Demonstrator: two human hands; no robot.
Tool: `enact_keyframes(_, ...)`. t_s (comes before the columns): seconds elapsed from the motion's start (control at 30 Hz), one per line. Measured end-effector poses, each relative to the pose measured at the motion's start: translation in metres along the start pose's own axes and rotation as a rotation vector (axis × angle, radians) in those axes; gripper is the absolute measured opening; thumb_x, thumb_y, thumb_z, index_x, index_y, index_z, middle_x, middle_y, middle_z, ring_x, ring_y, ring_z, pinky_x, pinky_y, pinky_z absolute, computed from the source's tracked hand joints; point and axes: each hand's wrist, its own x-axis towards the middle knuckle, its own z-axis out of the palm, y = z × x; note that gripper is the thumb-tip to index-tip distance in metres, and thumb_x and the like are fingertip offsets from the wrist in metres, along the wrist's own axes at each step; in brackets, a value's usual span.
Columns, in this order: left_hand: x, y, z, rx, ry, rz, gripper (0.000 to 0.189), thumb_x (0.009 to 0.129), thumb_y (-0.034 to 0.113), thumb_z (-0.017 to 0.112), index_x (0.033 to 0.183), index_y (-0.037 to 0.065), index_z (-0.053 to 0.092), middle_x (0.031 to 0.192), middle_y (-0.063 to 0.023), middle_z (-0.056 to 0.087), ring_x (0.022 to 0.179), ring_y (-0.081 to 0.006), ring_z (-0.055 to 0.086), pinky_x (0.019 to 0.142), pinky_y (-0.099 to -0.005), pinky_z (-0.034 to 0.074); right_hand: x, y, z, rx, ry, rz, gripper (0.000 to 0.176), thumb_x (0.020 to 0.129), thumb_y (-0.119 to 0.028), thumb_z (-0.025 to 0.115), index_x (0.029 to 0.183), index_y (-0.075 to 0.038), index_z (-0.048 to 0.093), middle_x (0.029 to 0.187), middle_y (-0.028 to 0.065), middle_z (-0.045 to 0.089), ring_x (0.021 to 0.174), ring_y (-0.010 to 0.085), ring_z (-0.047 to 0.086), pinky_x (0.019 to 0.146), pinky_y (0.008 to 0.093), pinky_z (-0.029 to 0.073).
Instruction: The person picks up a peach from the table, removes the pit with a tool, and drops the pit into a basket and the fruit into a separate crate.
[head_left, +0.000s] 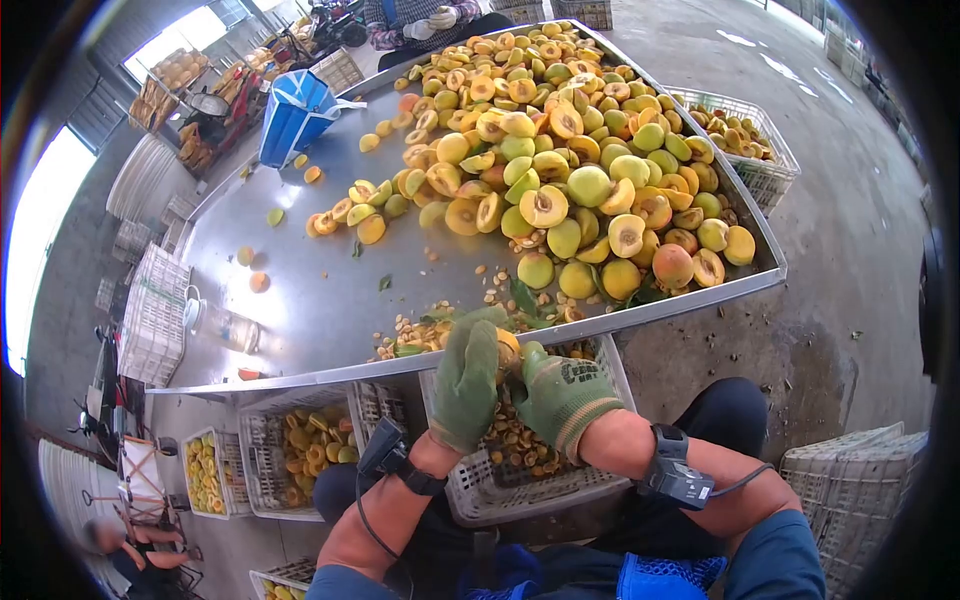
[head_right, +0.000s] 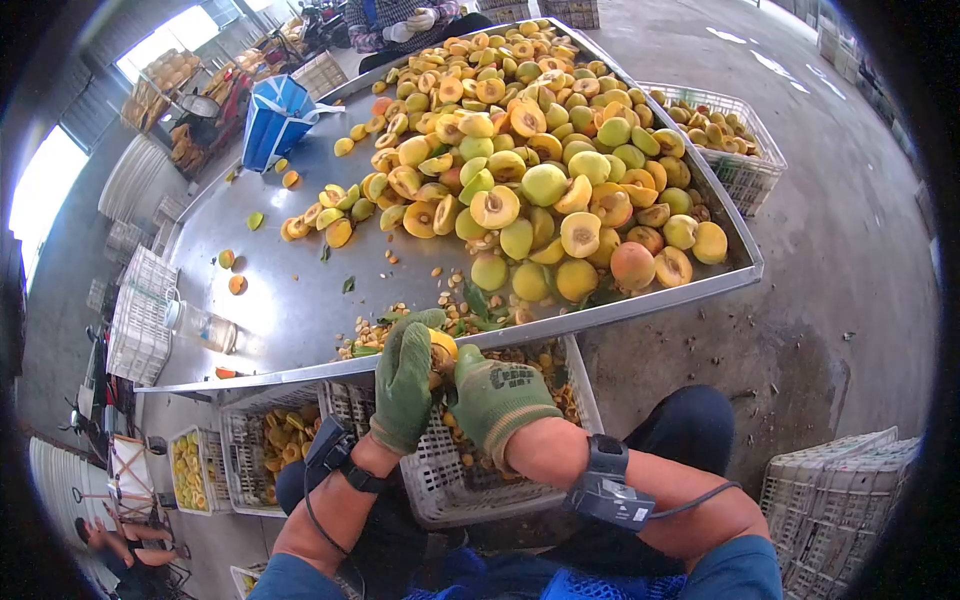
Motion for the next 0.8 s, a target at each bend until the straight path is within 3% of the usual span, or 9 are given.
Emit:
enact_keyframes(0.03,0.002,0.001,-0.002,-0.030,-0.013,-0.031,0.038,0.110,0.032,0.044,0.126,0.002,0.061,0.114,-0.0061,0.064,0.100,-0.0141,0.059,0.091,-0.0305,0.050,0.001,0.000,-0.002,-0.033,0.010,-0.013,0.029,0.094,-0.026,0.060,0.112,-0.004,0.058,0.094,0.0218,0.071,0.090,0.0415,0.069,0.078,0.0501,0.054)
enact_keyframes(0.13,0.005,0.002,-0.006,0.201,-0.070,0.143,0.037,0.110,0.031,0.045,0.124,0.001,0.062,0.114,-0.0067,0.064,0.100,-0.0157,0.060,0.093,-0.0315,0.049,0.000,0.000,-0.012,-0.114,0.012,-0.064,0.023,0.098,-0.018,0.052,0.112,-0.001,0.058,0.097,0.0221,0.073,0.091,0.0391,0.072,0.076,0.0497,0.056)
enact_keyframes(0.33,0.004,-0.002,-0.007,0.353,-0.041,0.275,0.038,0.110,0.031,0.044,0.122,0.000,0.063,0.115,-0.0079,0.064,0.103,-0.0160,0.059,0.094,-0.0319,0.048,0.004,0.004,0.003,0.055,-0.012,-0.022,0.026,0.094,-0.024,0.059,0.110,-0.004,0.059,0.095,0.0222,0.071,0.089,0.0416,0.069,0.076,0.0499,0.053)
enact_keyframes(0.43,-0.002,0.008,-0.001,0.173,0.018,0.107,0.040,0.110,0.033,0.043,0.124,0.000,0.061,0.116,-0.0075,0.063,0.104,-0.0155,0.059,0.094,-0.0318,0.049,0.001,-0.002,0.008,0.131,0.011,0.016,0.027,0.093,-0.025,0.062,0.108,-0.003,0.060,0.095,0.0242,0.070,0.089,0.0438,0.068,0.077,0.0507,0.053)
enact_keyframes(0.63,-0.009,0.003,0.007,0.155,0.102,0.171,0.044,0.110,0.038,0.042,0.130,0.002,0.057,0.118,-0.0071,0.062,0.107,-0.0147,0.058,0.095,-0.0312,0.049,-0.001,-0.007,0.011,0.301,-0.020,0.057,0.029,0.091,-0.026,0.064,0.107,-0.001,0.062,0.097,0.0258,0.069,0.091,0.0465,0.066,0.079,0.0517,0.052)
enact_keyframes(0.73,-0.003,0.001,0.007,0.049,0.082,0.123,0.043,0.110,0.038,0.042,0.130,0.003,0.056,0.117,-0.0078,0.063,0.104,-0.0155,0.061,0.092,-0.0318,0.052,0.001,-0.003,0.006,0.232,0.025,0.014,0.030,0.092,-0.026,0.064,0.109,-0.001,0.061,0.098,0.0254,0.070,0.092,0.0448,0.067,0.079,0.0514,0.053)
enact_keyframes(0.8,0.001,0.001,0.000,-0.179,-0.009,0.002,0.042,0.110,0.038,0.043,0.130,0.004,0.056,0.116,-0.0080,0.063,0.102,-0.0160,0.062,0.090,-0.0321,0.054,0.000,-0.001,-0.008,0.134,0.031,-0.025,0.031,0.093,-0.025,0.062,0.111,-0.001,0.059,0.099,0.0252,0.071,0.094,0.0431,0.069,0.080,0.0514,0.054)
